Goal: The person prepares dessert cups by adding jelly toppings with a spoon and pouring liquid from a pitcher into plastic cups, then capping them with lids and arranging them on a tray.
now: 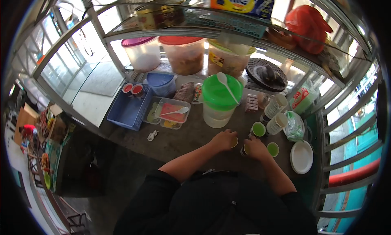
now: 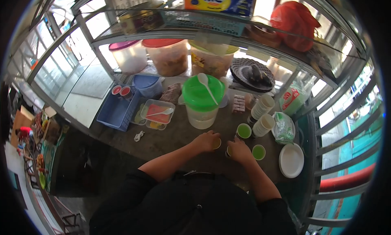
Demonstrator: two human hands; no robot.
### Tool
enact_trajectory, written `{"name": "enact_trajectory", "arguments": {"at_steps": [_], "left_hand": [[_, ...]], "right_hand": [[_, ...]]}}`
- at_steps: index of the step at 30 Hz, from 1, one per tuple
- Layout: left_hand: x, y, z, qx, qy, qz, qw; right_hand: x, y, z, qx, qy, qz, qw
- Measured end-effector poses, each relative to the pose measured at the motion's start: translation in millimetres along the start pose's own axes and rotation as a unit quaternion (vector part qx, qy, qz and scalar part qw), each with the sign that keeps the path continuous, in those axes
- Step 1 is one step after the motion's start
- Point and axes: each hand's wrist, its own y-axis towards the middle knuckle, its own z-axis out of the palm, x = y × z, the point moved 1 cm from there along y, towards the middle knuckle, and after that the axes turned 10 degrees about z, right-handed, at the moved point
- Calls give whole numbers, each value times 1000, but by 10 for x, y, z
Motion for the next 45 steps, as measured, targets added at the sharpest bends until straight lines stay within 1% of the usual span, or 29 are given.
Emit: {"name": "enact_trajectory", "arguments": {"at_steps": [3, 5, 9, 12, 19, 21, 24, 27, 30, 33, 36, 39, 41, 45], "left_hand": [[75, -276, -222, 15, -12, -27, 999], [160, -492, -396, 18, -19, -53, 998], [398, -964, -749, -19, -41, -112, 993], [594, -1358, -1110, -57, -27, -142, 988], [895, -2265, -2297, -135, -5, -194, 972], [991, -2478, -2649, -148, 6, -209, 967], [1238, -2727, -3092, -136, 23, -241, 961], [1665, -2965, -3378, -149, 33, -256, 955], [2124, -3169, -3568, -157, 32, -272, 949], [2497, -3326, -3713, -172, 27, -276, 945], [2898, -3383, -3757, -180, 20, -281, 943], [3184, -3346, -3747, -184, 26, -289, 939], [3358, -3309, -3705, -193, 31, -287, 938], [3557, -3212, -3659, -190, 43, -313, 930]], "right_hand": [[301, 3, -271, 28, 20, -69, 997], [489, 85, -342, 50, 8, -114, 992], [918, 316, -343, 80, -8, -202, 976], [1298, 533, -278, 100, -24, -250, 963], [2492, 950, -508, 143, -38, -311, 939], [2845, 1106, -553, 143, -43, -322, 935], [3369, 1375, -645, 131, -28, -370, 919], [3919, 1611, -731, 120, -55, -363, 922], [4474, 1815, -865, 139, -53, -353, 924], [4910, 2101, -841, 121, -34, -366, 922], [5322, 2364, -797, 126, -38, -351, 927], [5629, 2697, -580, 137, -45, -327, 934], [5766, 2884, -385, 123, -40, -309, 942], [5875, 3173, 49, 94, -46, -289, 951]]}}
